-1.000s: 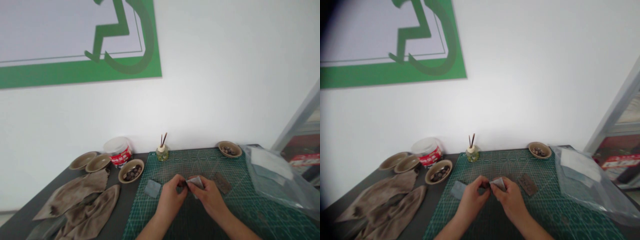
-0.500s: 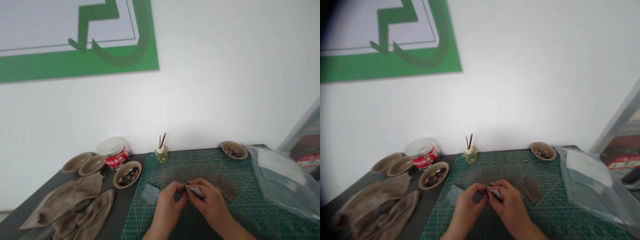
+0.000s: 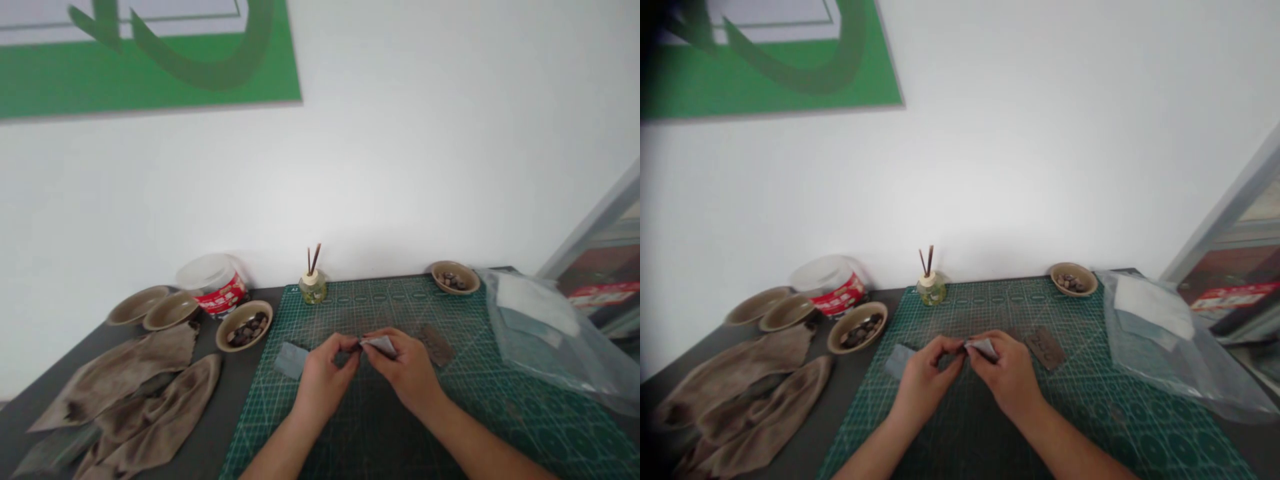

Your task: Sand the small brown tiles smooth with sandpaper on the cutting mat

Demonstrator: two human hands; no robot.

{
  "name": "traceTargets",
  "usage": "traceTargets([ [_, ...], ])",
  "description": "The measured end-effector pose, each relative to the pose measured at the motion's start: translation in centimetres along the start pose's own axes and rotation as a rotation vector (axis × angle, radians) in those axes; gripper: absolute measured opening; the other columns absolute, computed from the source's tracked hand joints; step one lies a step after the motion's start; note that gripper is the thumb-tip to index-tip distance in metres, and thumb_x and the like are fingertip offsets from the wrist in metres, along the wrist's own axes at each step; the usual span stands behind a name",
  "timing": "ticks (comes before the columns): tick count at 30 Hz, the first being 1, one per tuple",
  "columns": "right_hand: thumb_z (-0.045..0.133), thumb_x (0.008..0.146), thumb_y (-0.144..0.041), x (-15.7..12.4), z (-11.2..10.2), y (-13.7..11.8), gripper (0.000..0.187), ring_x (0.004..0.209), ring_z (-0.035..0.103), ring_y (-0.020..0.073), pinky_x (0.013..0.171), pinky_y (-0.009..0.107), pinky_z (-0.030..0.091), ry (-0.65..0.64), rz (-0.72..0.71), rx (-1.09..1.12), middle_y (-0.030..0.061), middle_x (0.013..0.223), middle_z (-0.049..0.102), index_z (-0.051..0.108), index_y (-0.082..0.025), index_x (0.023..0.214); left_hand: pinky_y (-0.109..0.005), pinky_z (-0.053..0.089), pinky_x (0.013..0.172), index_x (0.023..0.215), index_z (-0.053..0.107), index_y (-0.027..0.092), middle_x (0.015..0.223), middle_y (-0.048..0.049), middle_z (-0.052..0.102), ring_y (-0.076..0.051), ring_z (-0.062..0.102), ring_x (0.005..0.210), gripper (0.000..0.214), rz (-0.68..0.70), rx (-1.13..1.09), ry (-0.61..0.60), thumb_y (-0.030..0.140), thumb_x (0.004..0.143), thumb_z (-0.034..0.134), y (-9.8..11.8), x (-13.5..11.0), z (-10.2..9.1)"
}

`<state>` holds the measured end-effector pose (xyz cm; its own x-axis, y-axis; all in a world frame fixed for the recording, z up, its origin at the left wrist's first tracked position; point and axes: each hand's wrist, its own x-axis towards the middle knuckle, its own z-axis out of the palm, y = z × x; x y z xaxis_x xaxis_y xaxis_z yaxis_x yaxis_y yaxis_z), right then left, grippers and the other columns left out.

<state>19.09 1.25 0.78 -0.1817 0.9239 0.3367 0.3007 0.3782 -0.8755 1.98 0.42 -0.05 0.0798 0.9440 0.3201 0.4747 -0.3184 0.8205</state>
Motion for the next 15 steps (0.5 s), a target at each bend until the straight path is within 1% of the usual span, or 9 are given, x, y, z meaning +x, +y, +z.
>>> traceTargets([
  [2, 0.064, 0.084, -0.03, -0.05, -0.33, -0.04, 0.014, 0.084, 0.067, 0.0178, 0.077, 0.028, 0.052, -0.009, 0.0, 0.026, 0.0029, 0.092, 0.072, 0.076, -0.024, 0.088, -0.027, 0.053, 0.077, 0.089, 0.067, 0.019, 0.087, -0.0009, 0.072, -0.015, 0.068, 0.083, 0.01, 0.01, -0.002, -0.015, 0.017, 0.082, 0.06, -0.03, -0.07, 0.03],
  [5, 0.064, 0.084, -0.03, -0.24, -0.67, -0.05, 0.014, 0.084, 0.067, 0.0175, 0.077, 0.028, 0.051, -0.008, -0.01, 0.049, 0.0029, 0.09, 0.072, 0.075, -0.023, 0.088, -0.026, 0.053, 0.077, 0.09, 0.066, 0.019, 0.088, -0.0006, 0.072, -0.015, 0.068, 0.084, 0.009, 0.033, 0.013, -0.014, 0.018, 0.082, 0.061, -0.13, -0.24, 0.11],
  [9, 0.064, 0.084, -0.03, -0.48, -0.76, 0.12, 0.014, 0.076, 0.065, 0.0159, 0.069, 0.025, 0.049, 0.003, 0.037, 0.123, 0.0015, 0.083, 0.071, 0.074, -0.021, 0.089, -0.026, 0.053, 0.076, 0.09, 0.066, 0.019, 0.087, -0.0003, 0.071, -0.015, 0.068, 0.082, 0.008, 0.071, 0.039, -0.004, 0.02, 0.083, 0.062, -0.19, -0.36, 0.19],
  [12, 0.065, 0.083, -0.034, -0.62, -0.59, 0.28, 0.018, 0.07, 0.063, 0.0148, 0.062, 0.023, 0.046, -0.024, 0.078, 0.191, 0.0011, 0.078, 0.07, 0.074, -0.019, 0.089, -0.027, 0.053, 0.078, 0.091, 0.066, 0.019, 0.089, -0.001, 0.072, -0.015, 0.068, 0.085, 0.009, 0.1, 0.027, -0.002, 0.02, 0.083, 0.062, -0.12, -0.39, 0.21],
  [15, 0.065, 0.083, -0.037, -0.61, -0.49, 0.44, 0.022, 0.064, 0.06, 0.0141, 0.057, 0.023, 0.043, -0.013, 0.132, 0.221, 0.0006, 0.07, 0.068, 0.074, -0.017, 0.087, -0.027, 0.053, 0.077, 0.092, 0.066, 0.02, 0.089, -0.0011, 0.072, -0.016, 0.068, 0.084, 0.009, 0.112, 0.008, -0.013, 0.021, 0.085, 0.061, -0.06, -0.47, 0.24],
])
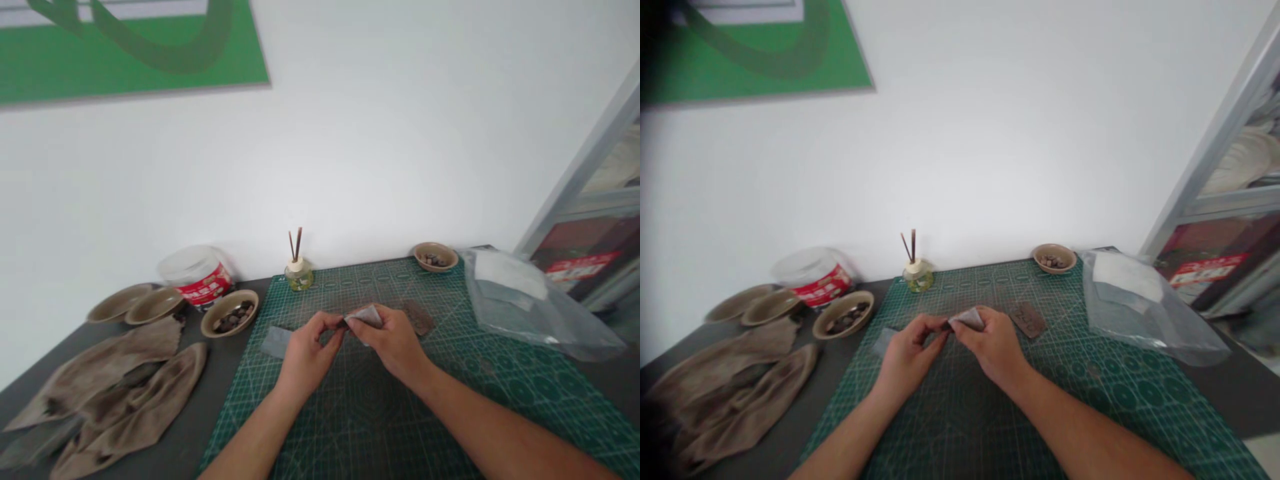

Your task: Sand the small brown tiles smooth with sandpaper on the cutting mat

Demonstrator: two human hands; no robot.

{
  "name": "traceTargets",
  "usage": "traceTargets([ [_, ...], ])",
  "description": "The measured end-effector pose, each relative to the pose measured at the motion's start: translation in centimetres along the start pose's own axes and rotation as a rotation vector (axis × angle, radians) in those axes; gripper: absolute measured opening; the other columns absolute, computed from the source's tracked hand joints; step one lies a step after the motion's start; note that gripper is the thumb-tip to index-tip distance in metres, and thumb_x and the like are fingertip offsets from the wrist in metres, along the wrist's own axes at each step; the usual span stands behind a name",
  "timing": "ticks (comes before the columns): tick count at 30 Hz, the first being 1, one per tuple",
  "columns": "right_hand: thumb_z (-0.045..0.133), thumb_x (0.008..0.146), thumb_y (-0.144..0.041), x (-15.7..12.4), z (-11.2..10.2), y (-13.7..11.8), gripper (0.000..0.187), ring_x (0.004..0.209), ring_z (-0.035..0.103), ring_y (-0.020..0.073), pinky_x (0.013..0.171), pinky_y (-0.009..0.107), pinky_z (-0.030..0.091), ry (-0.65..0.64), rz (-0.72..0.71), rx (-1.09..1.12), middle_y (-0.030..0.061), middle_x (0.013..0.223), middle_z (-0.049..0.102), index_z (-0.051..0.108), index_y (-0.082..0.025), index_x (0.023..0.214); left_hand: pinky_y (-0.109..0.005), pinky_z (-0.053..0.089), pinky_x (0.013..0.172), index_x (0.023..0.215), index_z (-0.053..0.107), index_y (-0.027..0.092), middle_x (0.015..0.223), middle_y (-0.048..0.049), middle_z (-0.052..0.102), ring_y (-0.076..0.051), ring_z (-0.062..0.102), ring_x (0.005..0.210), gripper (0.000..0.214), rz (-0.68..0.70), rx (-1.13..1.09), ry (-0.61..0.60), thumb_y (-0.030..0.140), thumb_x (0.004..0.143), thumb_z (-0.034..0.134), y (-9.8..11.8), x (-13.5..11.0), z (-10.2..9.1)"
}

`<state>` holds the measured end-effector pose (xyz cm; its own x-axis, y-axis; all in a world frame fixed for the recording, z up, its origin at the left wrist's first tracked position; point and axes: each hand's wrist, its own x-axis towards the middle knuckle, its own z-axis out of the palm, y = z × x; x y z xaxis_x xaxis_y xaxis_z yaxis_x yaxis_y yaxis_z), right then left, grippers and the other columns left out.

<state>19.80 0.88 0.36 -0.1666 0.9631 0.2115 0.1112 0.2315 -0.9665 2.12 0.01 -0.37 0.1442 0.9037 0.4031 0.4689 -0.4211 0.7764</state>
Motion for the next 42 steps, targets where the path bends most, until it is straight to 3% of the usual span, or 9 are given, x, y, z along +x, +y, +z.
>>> traceTargets([
  [7, 0.065, 0.082, -0.042, 0.6, -0.8, 0.3, 0.03, 0.053, 0.051, 0.0113, 0.05, 0.022, 0.036, 0.078, 0.034, -0.032, -0.0018, 0.057, 0.06, 0.071, -0.015, 0.072, -0.029, 0.053, 0.082, 0.096, 0.065, 0.02, 0.096, -0.0036, 0.072, -0.017, 0.068, 0.09, 0.011, -0.025, -0.023, 0.021, 0.023, 0.087, 0.059, 0.3, -0.1, 0.1],
  [12, 0.068, 0.082, -0.038, 0.2, -0.2, 0.0, 0.021, 0.065, 0.06, 0.0134, 0.058, 0.022, 0.044, 0.036, -0.032, 0.032, 0.0002, 0.076, 0.07, 0.074, -0.019, 0.09, -0.025, 0.051, 0.068, 0.092, 0.064, 0.019, 0.079, -0.0003, 0.068, -0.015, 0.065, 0.073, 0.011, -0.057, 0.049, 0.057, 0.024, 0.083, 0.064, 0.3, 0.2, 0.0],
  [16, 0.066, 0.083, -0.034, 0.0, 0.1, -0.2, 0.016, 0.066, 0.061, 0.0139, 0.06, 0.023, 0.045, 0.035, -0.048, -0.024, -0.0002, 0.074, 0.07, 0.074, -0.021, 0.088, -0.023, 0.048, 0.064, 0.094, 0.064, 0.02, 0.075, 0.0011, 0.066, -0.014, 0.062, 0.07, 0.011, -0.059, 0.071, 0.019, 0.025, 0.084, 0.062, 0.1, 0.4, -0.1],
  [20, 0.066, 0.083, -0.034, 0.1, 0.0, -0.3, 0.016, 0.072, 0.064, 0.0151, 0.066, 0.024, 0.048, 0.057, -0.064, -0.011, 0.0003, 0.079, 0.072, 0.074, -0.021, 0.089, -0.023, 0.048, 0.066, 0.093, 0.063, 0.02, 0.079, 0.0008, 0.066, -0.014, 0.063, 0.072, 0.009, -0.043, 0.03, -0.013, 0.024, 0.085, 0.061, 0.1, 0.3, -0.1],
  [27, 0.065, 0.083, -0.04, 0.2, 0.0, -0.1, 0.023, 0.068, 0.061, 0.0149, 0.062, 0.024, 0.046, 0.049, 0.011, 0.048, 0.001, 0.074, 0.07, 0.073, -0.018, 0.085, -0.025, 0.049, 0.067, 0.097, 0.06, 0.02, 0.082, -0.0009, 0.067, -0.015, 0.063, 0.074, 0.011, -0.063, -0.042, -0.026, 0.025, 0.087, 0.06, 0.0, 0.0, 0.2],
  [34, 0.065, 0.082, -0.042, 0.9, -0.3, 0.7, 0.029, 0.054, 0.049, 0.011, 0.051, 0.022, 0.036, 0.056, 0.055, 0.034, -0.0019, 0.059, 0.06, 0.069, -0.015, 0.071, -0.026, 0.05, 0.072, 0.094, 0.06, 0.02, 0.087, -0.0028, 0.066, -0.015, 0.063, 0.08, 0.012, -0.032, -0.135, 0.045, 0.024, 0.084, 0.064, 0.3, 0.0, 0.2],
  [42, 0.062, 0.085, -0.044, 0.5, -0.4, 0.3, 0.031, 0.056, 0.056, 0.0131, 0.051, 0.023, 0.041, 0.102, 0.018, 0.009, 0.0004, 0.063, 0.065, 0.072, -0.015, 0.078, -0.026, 0.051, 0.067, 0.101, 0.062, 0.018, 0.076, -0.0011, 0.066, -0.014, 0.064, 0.071, 0.02, -0.138, -0.312, 0.038, 0.023, 0.082, 0.064, 0.7, 0.4, 0.1],
])
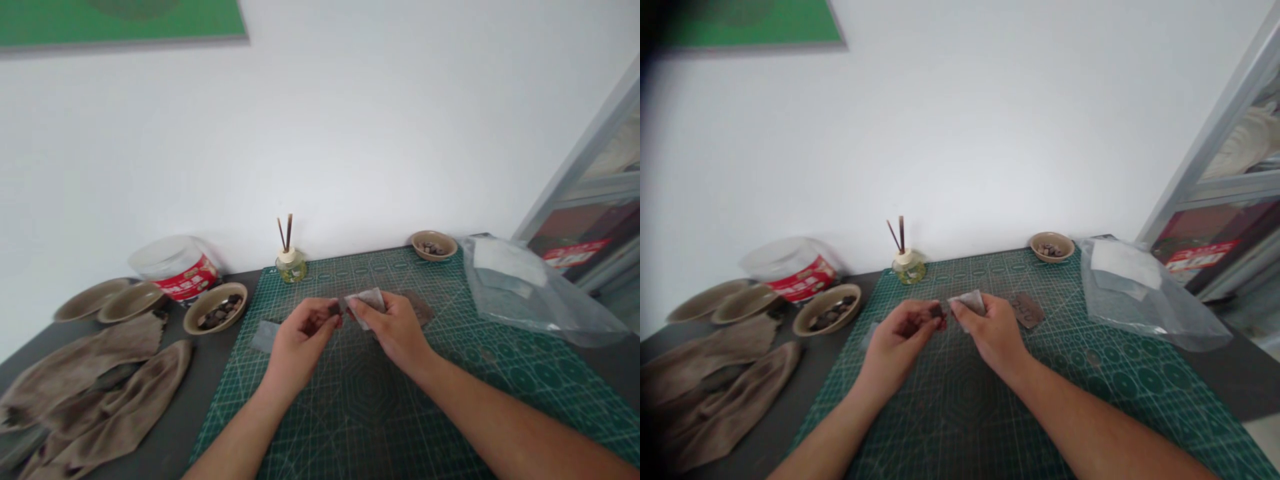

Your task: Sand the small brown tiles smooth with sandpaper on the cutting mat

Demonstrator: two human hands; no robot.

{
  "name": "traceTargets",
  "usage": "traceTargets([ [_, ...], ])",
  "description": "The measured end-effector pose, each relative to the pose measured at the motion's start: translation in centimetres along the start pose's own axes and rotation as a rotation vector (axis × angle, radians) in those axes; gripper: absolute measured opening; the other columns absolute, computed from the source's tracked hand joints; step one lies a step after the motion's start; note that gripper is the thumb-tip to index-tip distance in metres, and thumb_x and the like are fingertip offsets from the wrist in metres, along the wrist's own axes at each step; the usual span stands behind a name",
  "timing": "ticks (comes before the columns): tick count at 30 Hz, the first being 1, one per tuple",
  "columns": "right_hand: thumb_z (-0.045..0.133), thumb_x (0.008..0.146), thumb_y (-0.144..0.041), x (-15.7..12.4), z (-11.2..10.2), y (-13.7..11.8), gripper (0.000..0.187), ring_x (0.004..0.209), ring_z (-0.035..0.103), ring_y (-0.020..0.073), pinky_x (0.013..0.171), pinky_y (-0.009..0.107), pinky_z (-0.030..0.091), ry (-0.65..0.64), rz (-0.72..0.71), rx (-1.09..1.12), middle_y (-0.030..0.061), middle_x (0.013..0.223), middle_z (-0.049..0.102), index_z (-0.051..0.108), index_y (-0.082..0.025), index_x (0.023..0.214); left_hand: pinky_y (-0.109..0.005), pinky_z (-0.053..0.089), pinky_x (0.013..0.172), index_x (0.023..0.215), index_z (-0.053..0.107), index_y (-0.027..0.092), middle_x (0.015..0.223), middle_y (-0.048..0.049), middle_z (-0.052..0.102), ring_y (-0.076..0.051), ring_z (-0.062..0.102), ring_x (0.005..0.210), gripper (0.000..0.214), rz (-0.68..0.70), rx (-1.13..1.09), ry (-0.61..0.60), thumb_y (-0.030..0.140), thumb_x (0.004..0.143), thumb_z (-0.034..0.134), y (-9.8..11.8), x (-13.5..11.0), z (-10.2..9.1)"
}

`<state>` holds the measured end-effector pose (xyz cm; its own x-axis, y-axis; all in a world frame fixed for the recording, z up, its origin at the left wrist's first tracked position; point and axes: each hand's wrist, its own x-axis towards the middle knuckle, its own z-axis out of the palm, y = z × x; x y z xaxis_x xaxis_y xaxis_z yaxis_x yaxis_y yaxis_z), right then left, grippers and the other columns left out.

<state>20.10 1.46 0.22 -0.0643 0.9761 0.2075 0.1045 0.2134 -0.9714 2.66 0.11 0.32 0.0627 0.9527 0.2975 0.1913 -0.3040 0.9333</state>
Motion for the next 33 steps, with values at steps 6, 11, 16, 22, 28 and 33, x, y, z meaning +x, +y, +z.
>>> traceTargets([
  [6, 0.061, 0.087, -0.028, -1.1, 0.3, -0.7, 0.021, 0.098, 0.067, 0.0191, 0.09, 0.033, 0.052, -0.026, -0.343, -0.14, 0.0028, 0.106, 0.073, 0.073, -0.026, 0.104, -0.023, 0.049, 0.06, 0.089, 0.065, 0.018, 0.071, 0.0006, 0.066, -0.013, 0.062, 0.065, 0.013, -0.051, 0.107, -0.018, 0.024, 0.078, 0.067, 0.1, 0.0, -0.1],
  [11, 0.06, 0.087, -0.02, -1.2, 0.6, 0.0, 0.031, 0.109, 0.064, 0.0193, 0.098, 0.036, 0.049, -0.114, -0.502, -0.356, 0.0038, 0.119, 0.069, 0.069, -0.027, 0.116, -0.021, 0.044, 0.054, 0.073, 0.062, 0.018, 0.062, 0.0032, 0.062, -0.011, 0.056, 0.057, 0.008, -0.03, 0.272, 0.012, 0.024, 0.077, 0.065, 0.3, -0.2, -0.2],
  [16, 0.058, 0.088, -0.017, -1.1, 0.6, 0.2, 0.033, 0.111, 0.062, 0.0187, 0.1, 0.035, 0.048, -0.122, -0.576, -0.448, 0.0053, 0.122, 0.067, 0.067, -0.022, 0.119, -0.02, 0.043, 0.054, 0.074, 0.061, 0.017, 0.062, 0.0035, 0.061, -0.01, 0.054, 0.057, 0.006, -0.034, 0.256, 0.012, 0.021, 0.078, 0.064, 0.3, -0.3, -0.2],
  [22, 0.057, 0.089, -0.018, -1.1, 0.4, 0.1, 0.034, 0.113, 0.061, 0.0193, 0.1, 0.036, 0.048, -0.13, -0.614, -0.491, 0.0046, 0.124, 0.066, 0.065, -0.022, 0.121, -0.02, 0.044, 0.054, 0.075, 0.059, 0.017, 0.063, 0.003, 0.061, -0.011, 0.055, 0.056, 0.008, -0.04, 0.2, -0.004, 0.022, 0.078, 0.064, 0.2, -0.4, -0.2],
  [28, 0.055, 0.09, -0.017, -1.2, 0.3, 0.1, 0.037, 0.115, 0.06, 0.02, 0.102, 0.038, 0.047, -0.137, -0.646, -0.533, 0.0048, 0.126, 0.065, 0.062, -0.023, 0.126, -0.021, 0.045, 0.054, 0.075, 0.059, 0.017, 0.063, 0.0025, 0.062, -0.011, 0.056, 0.057, 0.01, -0.04, 0.182, -0.003, 0.025, 0.079, 0.065, 0.3, -0.4, -0.2],
  [33, 0.057, 0.088, -0.017, -1.0, 0.3, 0.3, 0.033, 0.112, 0.063, 0.0199, 0.1, 0.037, 0.049, -0.094, -0.57, -0.515, 0.0052, 0.122, 0.068, 0.066, -0.023, 0.12, -0.022, 0.047, 0.054, 0.08, 0.059, 0.018, 0.064, 0.0018, 0.064, -0.012, 0.06, 0.057, 0.011, -0.064, 0.129, -0.007, 0.028, 0.081, 0.064, 0.2, -0.5, 0.0],
])
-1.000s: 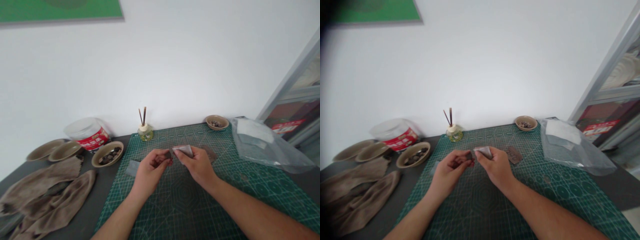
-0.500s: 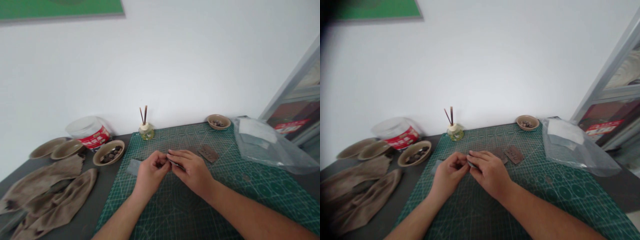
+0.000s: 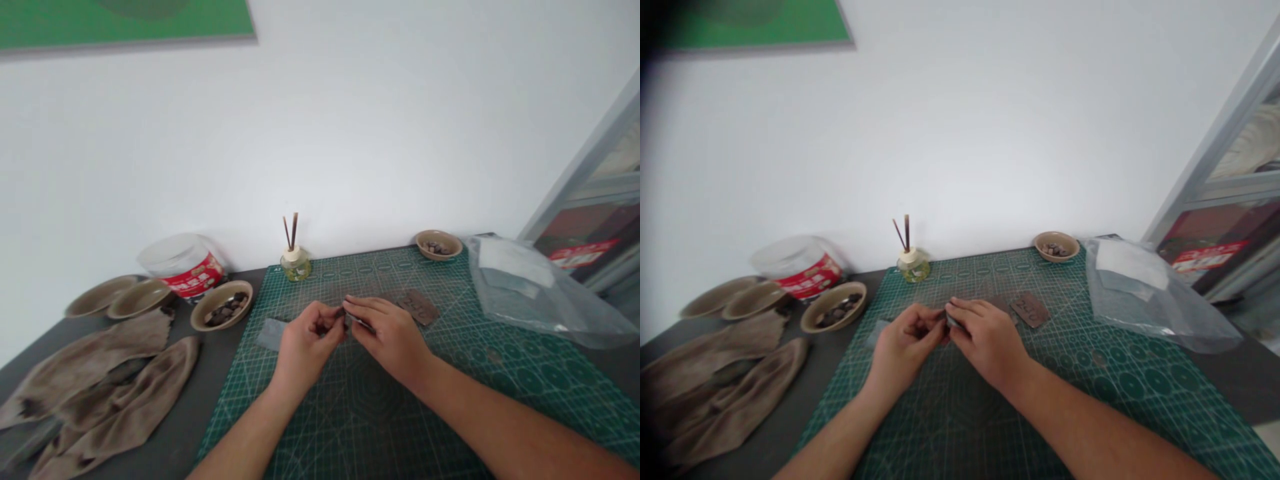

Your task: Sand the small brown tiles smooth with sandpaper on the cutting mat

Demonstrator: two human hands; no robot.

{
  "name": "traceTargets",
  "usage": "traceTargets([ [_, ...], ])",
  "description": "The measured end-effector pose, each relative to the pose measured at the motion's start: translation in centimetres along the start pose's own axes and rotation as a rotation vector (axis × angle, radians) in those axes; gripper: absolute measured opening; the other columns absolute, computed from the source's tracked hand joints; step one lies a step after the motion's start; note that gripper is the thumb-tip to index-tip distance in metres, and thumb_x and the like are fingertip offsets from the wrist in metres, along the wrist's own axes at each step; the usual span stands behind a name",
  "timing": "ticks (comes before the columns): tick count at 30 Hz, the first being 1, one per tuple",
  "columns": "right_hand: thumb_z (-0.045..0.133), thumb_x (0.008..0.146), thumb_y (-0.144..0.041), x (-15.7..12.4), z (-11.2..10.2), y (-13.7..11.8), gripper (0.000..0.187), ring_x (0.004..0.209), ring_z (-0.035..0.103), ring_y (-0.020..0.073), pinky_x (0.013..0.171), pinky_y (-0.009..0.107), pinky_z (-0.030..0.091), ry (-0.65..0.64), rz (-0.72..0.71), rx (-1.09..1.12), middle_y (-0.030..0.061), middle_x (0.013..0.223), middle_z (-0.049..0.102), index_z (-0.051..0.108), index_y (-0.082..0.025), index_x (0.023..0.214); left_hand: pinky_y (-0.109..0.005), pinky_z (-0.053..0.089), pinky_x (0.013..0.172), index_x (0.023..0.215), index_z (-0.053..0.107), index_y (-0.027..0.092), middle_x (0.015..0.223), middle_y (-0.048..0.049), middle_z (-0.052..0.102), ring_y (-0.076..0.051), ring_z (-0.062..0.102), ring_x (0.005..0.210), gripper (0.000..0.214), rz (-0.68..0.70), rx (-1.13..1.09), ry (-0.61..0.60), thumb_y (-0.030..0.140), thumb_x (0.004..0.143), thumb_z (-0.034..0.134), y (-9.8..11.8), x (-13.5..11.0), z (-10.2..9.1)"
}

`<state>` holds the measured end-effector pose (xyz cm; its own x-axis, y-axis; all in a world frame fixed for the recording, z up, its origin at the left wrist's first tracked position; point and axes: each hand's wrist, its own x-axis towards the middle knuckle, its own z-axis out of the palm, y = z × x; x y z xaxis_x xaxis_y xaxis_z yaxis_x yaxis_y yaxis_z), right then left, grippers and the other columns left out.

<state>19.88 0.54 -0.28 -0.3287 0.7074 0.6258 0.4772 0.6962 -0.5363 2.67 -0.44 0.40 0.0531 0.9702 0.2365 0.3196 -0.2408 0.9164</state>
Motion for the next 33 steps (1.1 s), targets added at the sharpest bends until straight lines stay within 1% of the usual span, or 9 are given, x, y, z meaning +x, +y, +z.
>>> traceTargets([
  [4, 0.056, 0.088, -0.017, -0.1, 0.2, -0.3, 0.032, 0.106, 0.067, 0.0195, 0.097, 0.035, 0.052, 0.042, 0.118, 0.044, 0.004, 0.116, 0.07, 0.068, -0.023, 0.116, -0.022, 0.047, 0.055, 0.083, 0.056, 0.019, 0.064, 0.0025, 0.062, -0.012, 0.06, 0.059, 0.015, -0.005, -0.051, 0.013, 0.028, 0.078, 0.066, -0.1, 0.0, 0.3],
  [11, 0.053, 0.088, -0.016, -0.3, 0.2, -0.9, 0.036, 0.105, 0.067, 0.0196, 0.096, 0.033, 0.052, -0.014, 0.054, 0.037, 0.0058, 0.119, 0.069, 0.064, -0.022, 0.122, -0.02, 0.04, 0.053, 0.072, 0.049, 0.019, 0.062, 0.0053, 0.052, -0.01, 0.049, 0.057, 0.016, 0.038, 0.036, -0.003, 0.024, 0.078, 0.063, -0.4, 0.1, 0.1],
  [15, 0.051, 0.089, -0.016, -0.4, 0.2, -0.8, 0.041, 0.108, 0.066, 0.0209, 0.096, 0.034, 0.052, -0.039, 0.011, 0.004, 0.007, 0.124, 0.066, 0.059, -0.022, 0.129, -0.02, 0.039, 0.053, 0.071, 0.046, 0.02, 0.063, 0.0055, 0.051, -0.01, 0.049, 0.057, 0.017, 0.03, 0.033, -0.03, 0.023, 0.078, 0.061, 0.0, -0.1, 0.2],
  [17, 0.051, 0.089, -0.017, -0.5, 0.3, -0.8, 0.041, 0.103, 0.068, 0.0212, 0.092, 0.034, 0.054, -0.051, 0.027, -0.019, 0.0077, 0.119, 0.069, 0.059, -0.021, 0.129, -0.02, 0.039, 0.053, 0.071, 0.046, 0.02, 0.063, 0.0053, 0.051, -0.01, 0.05, 0.057, 0.017, 0.034, 0.042, -0.038, 0.025, 0.079, 0.06, 0.1, -0.1, 0.2],
  [19, 0.05, 0.09, -0.018, -0.7, 0.3, -0.9, 0.041, 0.098, 0.069, 0.0211, 0.09, 0.034, 0.054, -0.05, 0.041, -0.022, 0.0079, 0.115, 0.07, 0.058, -0.021, 0.13, -0.02, 0.039, 0.053, 0.072, 0.046, 0.02, 0.064, 0.0053, 0.052, -0.01, 0.05, 0.057, 0.017, 0.042, 0.051, -0.042, 0.025, 0.08, 0.06, 0.0, -0.1, 0.2],
  [23, 0.051, 0.091, -0.022, -0.8, -0.4, -1.6, 0.038, 0.104, 0.067, 0.0205, 0.093, 0.032, 0.052, 0.021, 0.016, 0.056, 0.0055, 0.122, 0.067, 0.059, -0.024, 0.128, -0.02, 0.038, 0.054, 0.072, 0.047, 0.02, 0.062, 0.0058, 0.051, -0.01, 0.049, 0.056, 0.017, 0.045, 0.068, -0.017, 0.025, 0.08, 0.06, -0.4, 0.2, -0.1],
  [26, 0.055, 0.089, -0.025, -0.6, -1.0, -1.9, 0.027, 0.085, 0.07, 0.0184, 0.078, 0.027, 0.054, 0.089, 0.169, 0.122, 0.004, 0.103, 0.074, 0.065, -0.024, 0.114, -0.021, 0.04, 0.057, 0.074, 0.05, 0.019, 0.066, 0.0042, 0.054, -0.011, 0.051, 0.061, 0.015, 0.046, 0.069, 0.016, 0.026, 0.08, 0.063, -0.4, 0.6, -0.5],
  [29, 0.059, 0.087, -0.029, -0.1, -1.0, -1.5, 0.013, 0.065, 0.066, 0.0152, 0.061, 0.024, 0.051, 0.038, 0.339, 0.247, 0.001, 0.078, 0.071, 0.064, -0.021, 0.095, -0.022, 0.045, 0.065, 0.078, 0.053, 0.018, 0.078, 0.0011, 0.058, -0.012, 0.055, 0.071, 0.011, 0.089, 0.004, 0.053, 0.022, 0.079, 0.064, -0.3, 0.8, -0.6],
  [33, 0.058, 0.086, -0.031, 0.2, -0.2, -0.2, 0.011, 0.062, 0.061, 0.0136, 0.053, 0.021, 0.048, -0.004, 0.542, 0.441, -0.0016, 0.072, 0.063, 0.056, -0.02, 0.087, -0.022, 0.045, 0.062, 0.087, 0.056, 0.019, 0.075, 0.0028, 0.054, -0.012, 0.055, 0.068, 0.013, 0.106, -0.078, 0.15, 0.02, 0.079, 0.066, -0.1, 0.9, -0.9],
])
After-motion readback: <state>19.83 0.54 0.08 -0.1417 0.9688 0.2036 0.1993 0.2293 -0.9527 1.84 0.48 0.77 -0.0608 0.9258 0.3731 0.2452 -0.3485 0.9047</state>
